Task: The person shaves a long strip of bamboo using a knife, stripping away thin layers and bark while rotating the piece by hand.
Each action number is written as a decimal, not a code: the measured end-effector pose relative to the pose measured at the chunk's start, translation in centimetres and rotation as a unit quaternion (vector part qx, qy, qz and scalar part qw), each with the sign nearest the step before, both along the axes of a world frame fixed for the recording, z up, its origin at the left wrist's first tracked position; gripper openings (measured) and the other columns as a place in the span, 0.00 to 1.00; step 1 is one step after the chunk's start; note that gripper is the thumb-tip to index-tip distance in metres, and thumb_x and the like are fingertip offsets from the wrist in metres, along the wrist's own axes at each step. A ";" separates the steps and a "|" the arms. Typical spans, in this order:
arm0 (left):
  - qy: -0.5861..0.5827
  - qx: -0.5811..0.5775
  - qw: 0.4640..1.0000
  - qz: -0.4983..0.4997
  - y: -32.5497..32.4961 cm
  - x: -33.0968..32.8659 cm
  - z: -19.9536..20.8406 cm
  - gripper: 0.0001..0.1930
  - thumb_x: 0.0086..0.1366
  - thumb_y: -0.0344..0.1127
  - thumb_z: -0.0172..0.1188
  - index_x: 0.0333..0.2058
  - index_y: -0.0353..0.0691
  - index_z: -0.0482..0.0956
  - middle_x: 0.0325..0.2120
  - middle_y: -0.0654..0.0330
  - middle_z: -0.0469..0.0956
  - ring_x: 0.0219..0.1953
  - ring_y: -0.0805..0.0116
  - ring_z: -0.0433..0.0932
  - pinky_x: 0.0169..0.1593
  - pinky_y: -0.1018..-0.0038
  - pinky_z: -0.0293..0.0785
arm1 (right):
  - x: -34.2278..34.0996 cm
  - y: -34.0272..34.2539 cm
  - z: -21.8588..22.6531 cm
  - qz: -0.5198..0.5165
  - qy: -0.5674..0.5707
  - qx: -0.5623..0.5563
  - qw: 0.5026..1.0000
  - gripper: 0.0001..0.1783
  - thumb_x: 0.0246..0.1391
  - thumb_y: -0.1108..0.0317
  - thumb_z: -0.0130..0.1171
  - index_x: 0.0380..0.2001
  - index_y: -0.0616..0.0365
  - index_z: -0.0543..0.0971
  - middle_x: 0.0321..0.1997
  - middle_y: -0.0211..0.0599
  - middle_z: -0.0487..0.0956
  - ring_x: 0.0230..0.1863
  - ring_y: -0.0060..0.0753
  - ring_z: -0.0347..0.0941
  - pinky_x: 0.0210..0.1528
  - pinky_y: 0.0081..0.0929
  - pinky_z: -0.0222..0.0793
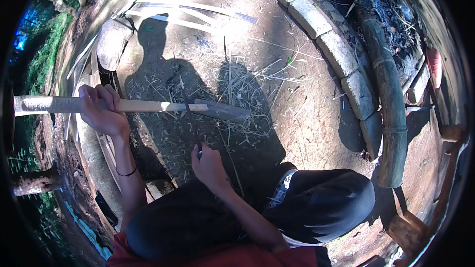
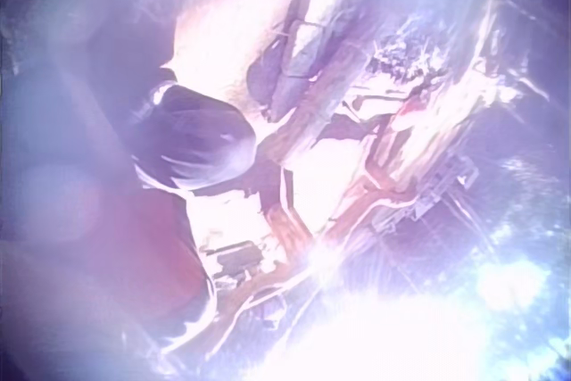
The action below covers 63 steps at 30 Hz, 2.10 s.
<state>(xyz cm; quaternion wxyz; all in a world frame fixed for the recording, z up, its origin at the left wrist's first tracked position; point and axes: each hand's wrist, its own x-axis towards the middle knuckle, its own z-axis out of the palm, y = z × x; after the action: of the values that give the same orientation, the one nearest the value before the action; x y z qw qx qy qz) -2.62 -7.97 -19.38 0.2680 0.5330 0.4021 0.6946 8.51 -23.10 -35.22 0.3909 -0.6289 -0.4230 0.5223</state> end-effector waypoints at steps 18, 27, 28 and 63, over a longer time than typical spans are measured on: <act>-0.045 -0.032 0.972 0.227 0.9 2.9 -1.4 0.21 0.73 0.51 0.43 0.22 0.50 0.53 0.10 0.70 0.46 0.11 0.79 0.43 0.14 0.81 0.45 | -1.0 4.9 -6.0 0.042 -0.091 -0.039 0.994 0.13 0.60 0.65 0.49 0.29 0.66 0.75 0.17 0.51 0.77 0.22 0.56 0.77 0.26 0.47 0.74; -0.039 -0.052 0.982 0.178 0.5 2.8 -1.5 0.22 0.73 0.53 0.41 0.22 0.50 0.52 0.11 0.69 0.46 0.11 0.79 0.42 0.15 0.81 0.47 | -1.0 5.5 -5.6 0.065 -0.094 -0.030 0.993 0.12 0.59 0.68 0.51 0.30 0.67 0.75 0.14 0.48 0.74 0.18 0.50 0.76 0.22 0.41 0.71; -0.052 -0.047 0.984 0.162 0.5 2.9 -1.6 0.21 0.73 0.53 0.41 0.22 0.51 0.52 0.11 0.69 0.46 0.11 0.79 0.42 0.15 0.81 0.47 | -0.1 6.1 -6.9 0.052 -0.084 -0.033 0.995 0.11 0.59 0.68 0.51 0.30 0.67 0.75 0.14 0.48 0.75 0.18 0.50 0.76 0.22 0.42 0.71; -0.077 0.091 0.977 0.179 1.1 4.6 -2.0 0.28 0.69 0.66 0.38 0.21 0.48 0.55 0.08 0.70 0.50 0.09 0.80 0.49 0.15 0.83 0.47 | 0.1 3.7 -12.0 0.006 -0.133 -0.024 0.991 0.14 0.58 0.66 0.51 0.26 0.67 0.75 0.18 0.50 0.77 0.23 0.55 0.77 0.27 0.44 0.72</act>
<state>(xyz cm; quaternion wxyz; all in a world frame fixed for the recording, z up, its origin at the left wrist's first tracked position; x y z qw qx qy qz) 1.95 -6.92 -21.43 0.1200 0.4188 0.4046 0.8040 8.60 -19.38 -47.19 0.3127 -0.6998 -0.4618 0.4464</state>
